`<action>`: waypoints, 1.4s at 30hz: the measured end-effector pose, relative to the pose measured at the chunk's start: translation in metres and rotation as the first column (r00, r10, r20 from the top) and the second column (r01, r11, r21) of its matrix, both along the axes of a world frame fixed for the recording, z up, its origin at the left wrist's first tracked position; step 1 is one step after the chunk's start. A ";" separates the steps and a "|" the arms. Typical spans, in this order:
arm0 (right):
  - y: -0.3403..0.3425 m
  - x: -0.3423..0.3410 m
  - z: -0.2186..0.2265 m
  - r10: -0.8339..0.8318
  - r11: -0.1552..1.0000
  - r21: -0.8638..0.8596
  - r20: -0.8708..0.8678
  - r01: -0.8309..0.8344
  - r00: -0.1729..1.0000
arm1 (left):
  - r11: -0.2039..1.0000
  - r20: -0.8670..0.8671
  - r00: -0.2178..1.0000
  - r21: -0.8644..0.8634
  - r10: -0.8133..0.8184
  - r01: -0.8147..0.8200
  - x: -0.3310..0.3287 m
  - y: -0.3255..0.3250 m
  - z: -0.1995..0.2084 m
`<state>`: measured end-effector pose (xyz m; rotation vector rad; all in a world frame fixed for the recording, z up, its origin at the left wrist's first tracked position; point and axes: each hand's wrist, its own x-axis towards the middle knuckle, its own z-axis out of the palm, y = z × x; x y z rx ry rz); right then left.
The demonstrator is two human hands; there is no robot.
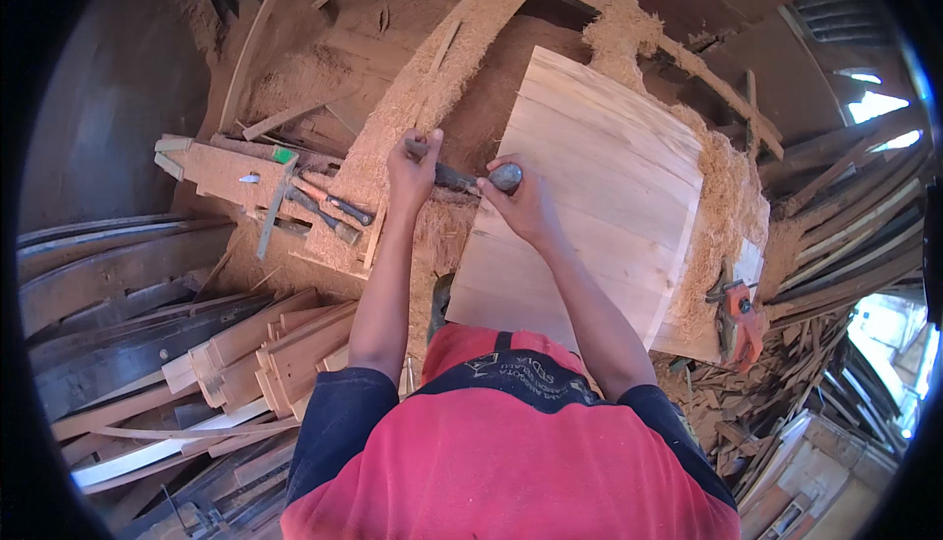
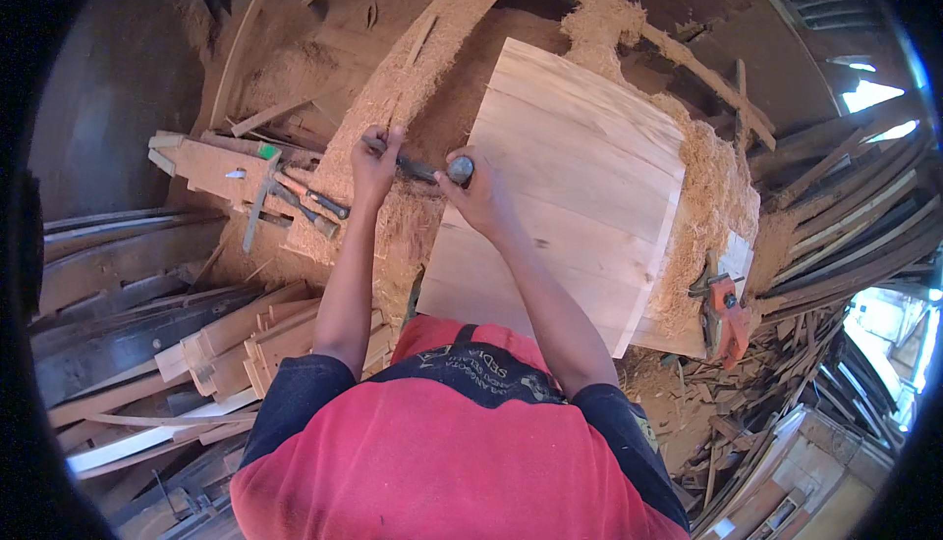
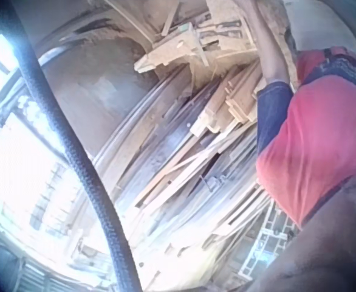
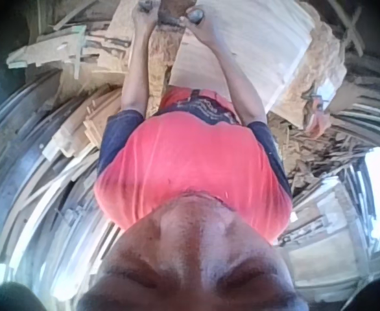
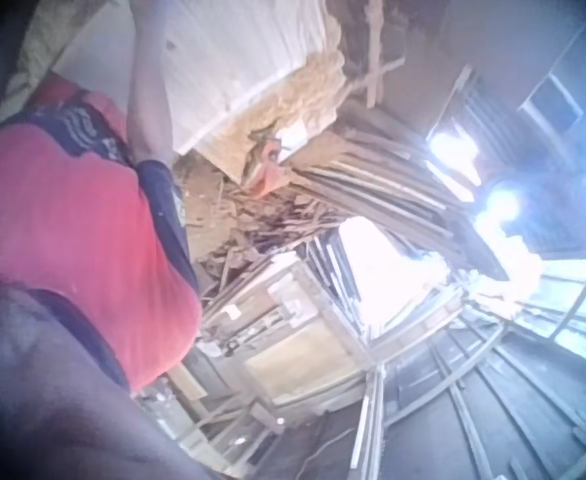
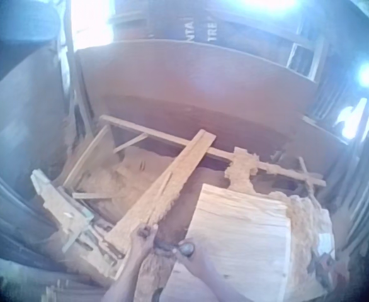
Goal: The person sands the surface and edges of a wooden board using a hand-held power sander and a small scraper tool, then applies a substance from a tube to the board.
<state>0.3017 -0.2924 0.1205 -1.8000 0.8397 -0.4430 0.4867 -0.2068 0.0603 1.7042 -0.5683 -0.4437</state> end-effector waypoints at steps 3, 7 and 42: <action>-0.001 -0.009 -0.003 0.072 0.991 -0.110 -0.017 -0.073 0.997 | 0.997 -0.030 0.997 0.020 -0.071 0.072 -0.003 0.003 0.001; 0.001 -0.020 0.002 0.064 0.998 -0.030 0.079 -0.062 0.995 | 0.994 0.092 0.991 0.070 -0.092 0.086 -0.014 0.004 0.009; -0.034 -0.011 0.061 0.323 0.930 -0.083 -0.282 -0.358 0.903 | 0.985 0.049 0.986 0.074 -0.157 0.153 0.006 -0.026 -0.005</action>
